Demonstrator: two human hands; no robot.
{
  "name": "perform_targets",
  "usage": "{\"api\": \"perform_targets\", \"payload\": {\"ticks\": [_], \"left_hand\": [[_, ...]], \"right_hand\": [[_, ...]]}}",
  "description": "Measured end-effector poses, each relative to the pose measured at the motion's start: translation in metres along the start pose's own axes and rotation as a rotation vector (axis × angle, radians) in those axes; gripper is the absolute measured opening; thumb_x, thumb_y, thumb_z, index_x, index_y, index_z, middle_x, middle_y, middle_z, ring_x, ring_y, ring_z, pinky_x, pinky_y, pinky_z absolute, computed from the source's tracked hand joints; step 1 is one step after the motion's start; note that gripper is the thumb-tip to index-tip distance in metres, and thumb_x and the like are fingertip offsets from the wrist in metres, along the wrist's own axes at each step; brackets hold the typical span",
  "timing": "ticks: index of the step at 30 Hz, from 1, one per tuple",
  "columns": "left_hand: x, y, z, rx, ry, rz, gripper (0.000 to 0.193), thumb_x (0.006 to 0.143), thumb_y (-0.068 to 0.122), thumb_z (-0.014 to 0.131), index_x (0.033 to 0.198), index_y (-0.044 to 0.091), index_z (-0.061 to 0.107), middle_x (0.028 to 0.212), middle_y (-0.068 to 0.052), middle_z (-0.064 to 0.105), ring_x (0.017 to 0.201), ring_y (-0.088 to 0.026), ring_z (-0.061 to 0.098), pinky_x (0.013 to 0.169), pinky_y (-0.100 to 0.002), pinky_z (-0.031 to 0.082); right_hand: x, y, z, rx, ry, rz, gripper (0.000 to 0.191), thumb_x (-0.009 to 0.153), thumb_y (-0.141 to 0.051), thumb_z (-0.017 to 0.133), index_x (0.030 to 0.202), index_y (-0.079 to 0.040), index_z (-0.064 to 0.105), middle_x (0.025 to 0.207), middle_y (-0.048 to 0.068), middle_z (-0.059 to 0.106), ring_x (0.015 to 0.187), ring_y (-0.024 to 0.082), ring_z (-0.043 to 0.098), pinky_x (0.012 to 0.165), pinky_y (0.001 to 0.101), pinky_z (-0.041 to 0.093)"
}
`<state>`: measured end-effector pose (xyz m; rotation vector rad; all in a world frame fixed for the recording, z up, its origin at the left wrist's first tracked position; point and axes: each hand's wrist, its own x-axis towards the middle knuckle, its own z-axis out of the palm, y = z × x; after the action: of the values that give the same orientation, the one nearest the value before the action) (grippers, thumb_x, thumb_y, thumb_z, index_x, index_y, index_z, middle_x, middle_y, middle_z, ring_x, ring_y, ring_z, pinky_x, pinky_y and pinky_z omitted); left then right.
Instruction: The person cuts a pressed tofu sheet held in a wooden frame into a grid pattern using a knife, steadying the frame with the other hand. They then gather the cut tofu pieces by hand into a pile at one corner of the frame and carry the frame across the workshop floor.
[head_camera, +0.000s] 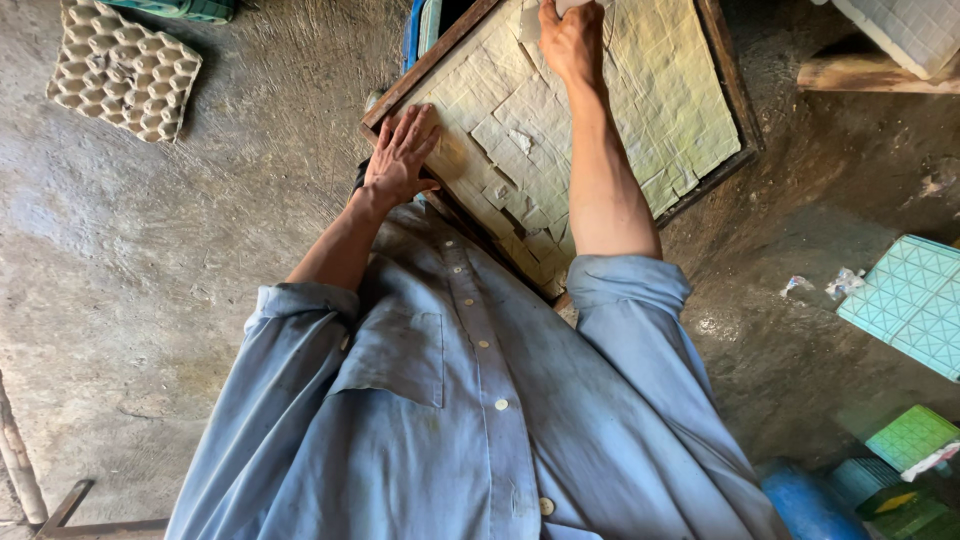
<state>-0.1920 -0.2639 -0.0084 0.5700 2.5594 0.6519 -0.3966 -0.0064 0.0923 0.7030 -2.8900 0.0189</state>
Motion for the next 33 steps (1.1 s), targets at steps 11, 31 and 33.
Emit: {"api": "perform_targets", "payload": {"ticks": [11,31,33], "left_hand": [[0.000,-0.004,0.002,-0.033,0.004,-0.001,0.106,0.077,0.059,0.081,0.163,0.018,0.034,0.174,-0.010,0.007,0.160,-0.029,0.003,0.127,-0.058,0.007],[-0.004,0.001,0.008,-0.052,0.035,-0.019,0.099,0.081,0.052,0.081,0.161,0.016,0.037,0.175,-0.009,0.007,0.161,-0.029,0.003,0.126,-0.061,0.009],[-0.006,0.002,0.009,-0.041,0.056,-0.014,0.097,0.082,0.052,0.081,0.161,0.015,0.039,0.175,-0.009,0.007,0.161,-0.029,0.004,0.126,-0.061,0.009]], "right_hand": [[-0.013,-0.014,0.001,0.479,0.058,0.220,0.010,0.096,-0.016,0.072,0.100,-0.010,0.066,0.091,0.021,0.066,0.082,0.045,0.060,0.072,0.0514,0.048],[-0.096,-0.030,0.003,0.584,0.030,0.253,0.013,0.093,-0.009,0.075,0.101,-0.009,0.065,0.088,0.018,0.070,0.083,0.042,0.067,0.071,0.0465,0.053],[-0.102,-0.032,0.003,0.560,0.011,0.248,0.012,0.093,-0.011,0.074,0.100,-0.009,0.065,0.088,0.018,0.070,0.083,0.042,0.066,0.072,0.0470,0.053]]}}
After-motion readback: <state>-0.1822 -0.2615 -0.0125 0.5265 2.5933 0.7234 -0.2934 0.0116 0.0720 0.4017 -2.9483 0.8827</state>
